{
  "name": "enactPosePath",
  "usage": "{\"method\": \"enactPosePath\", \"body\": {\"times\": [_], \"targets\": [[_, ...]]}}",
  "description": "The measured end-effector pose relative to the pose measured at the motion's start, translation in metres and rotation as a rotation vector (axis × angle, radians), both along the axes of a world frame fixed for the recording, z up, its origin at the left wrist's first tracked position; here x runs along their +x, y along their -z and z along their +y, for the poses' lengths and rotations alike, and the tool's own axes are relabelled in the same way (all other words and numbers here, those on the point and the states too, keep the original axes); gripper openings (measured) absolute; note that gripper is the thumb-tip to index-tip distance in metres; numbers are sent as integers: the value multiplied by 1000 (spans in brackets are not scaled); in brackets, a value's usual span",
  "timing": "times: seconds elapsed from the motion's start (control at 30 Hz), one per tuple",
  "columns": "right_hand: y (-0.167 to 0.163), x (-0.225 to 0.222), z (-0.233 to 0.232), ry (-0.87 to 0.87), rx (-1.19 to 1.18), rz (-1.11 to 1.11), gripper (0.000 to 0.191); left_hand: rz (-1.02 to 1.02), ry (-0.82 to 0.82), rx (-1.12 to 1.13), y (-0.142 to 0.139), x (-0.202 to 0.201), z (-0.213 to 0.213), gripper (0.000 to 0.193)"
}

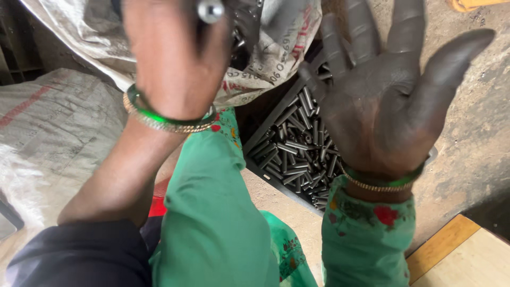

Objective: The person sits on the floor and transfers black cylindrical metal parts by hand from a woven sack into a plastic tray, grabbing handfuls and spreading them across the tray. They continue filling and leveling the tray, then reach back into the sack near the end.

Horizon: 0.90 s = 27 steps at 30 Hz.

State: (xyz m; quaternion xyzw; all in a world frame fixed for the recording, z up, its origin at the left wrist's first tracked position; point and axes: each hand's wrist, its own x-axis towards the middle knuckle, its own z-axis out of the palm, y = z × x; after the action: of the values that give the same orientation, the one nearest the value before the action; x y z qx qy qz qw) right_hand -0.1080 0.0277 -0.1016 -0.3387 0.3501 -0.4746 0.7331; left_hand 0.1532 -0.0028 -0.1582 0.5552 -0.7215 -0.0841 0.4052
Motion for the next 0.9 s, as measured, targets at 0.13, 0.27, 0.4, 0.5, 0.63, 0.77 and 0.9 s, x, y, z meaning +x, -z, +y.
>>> {"method": "enactPosePath", "body": {"times": [0.13, 0.27, 0.4, 0.5, 0.63, 0.77, 0.9], "targets": [[6, -6, 17, 143, -31, 272, 64, 105, 16, 74, -1, -2, 6, 34], [32, -38, 51, 558, 178, 335, 27, 333, 251, 358, 8, -82, 3, 53], [49, -72, 81, 822, 142, 478, 20, 292, 716, 653, 21, -131, 25, 91], [69, -75, 84, 788, 175, 614, 27, 264, 669, 576, 27, -111, 34, 64], [108, -37, 66, 497, 439, 642, 45, 375, 547, 461, 31, -45, 39, 27], [132, 24, 43, 212, 567, 410, 52, 365, 326, 1179, 51, 25, 76, 38], [140, 60, 17, 120, 757, 388, 57, 734, 26, 1406, 88, 63, 119, 56]]}}
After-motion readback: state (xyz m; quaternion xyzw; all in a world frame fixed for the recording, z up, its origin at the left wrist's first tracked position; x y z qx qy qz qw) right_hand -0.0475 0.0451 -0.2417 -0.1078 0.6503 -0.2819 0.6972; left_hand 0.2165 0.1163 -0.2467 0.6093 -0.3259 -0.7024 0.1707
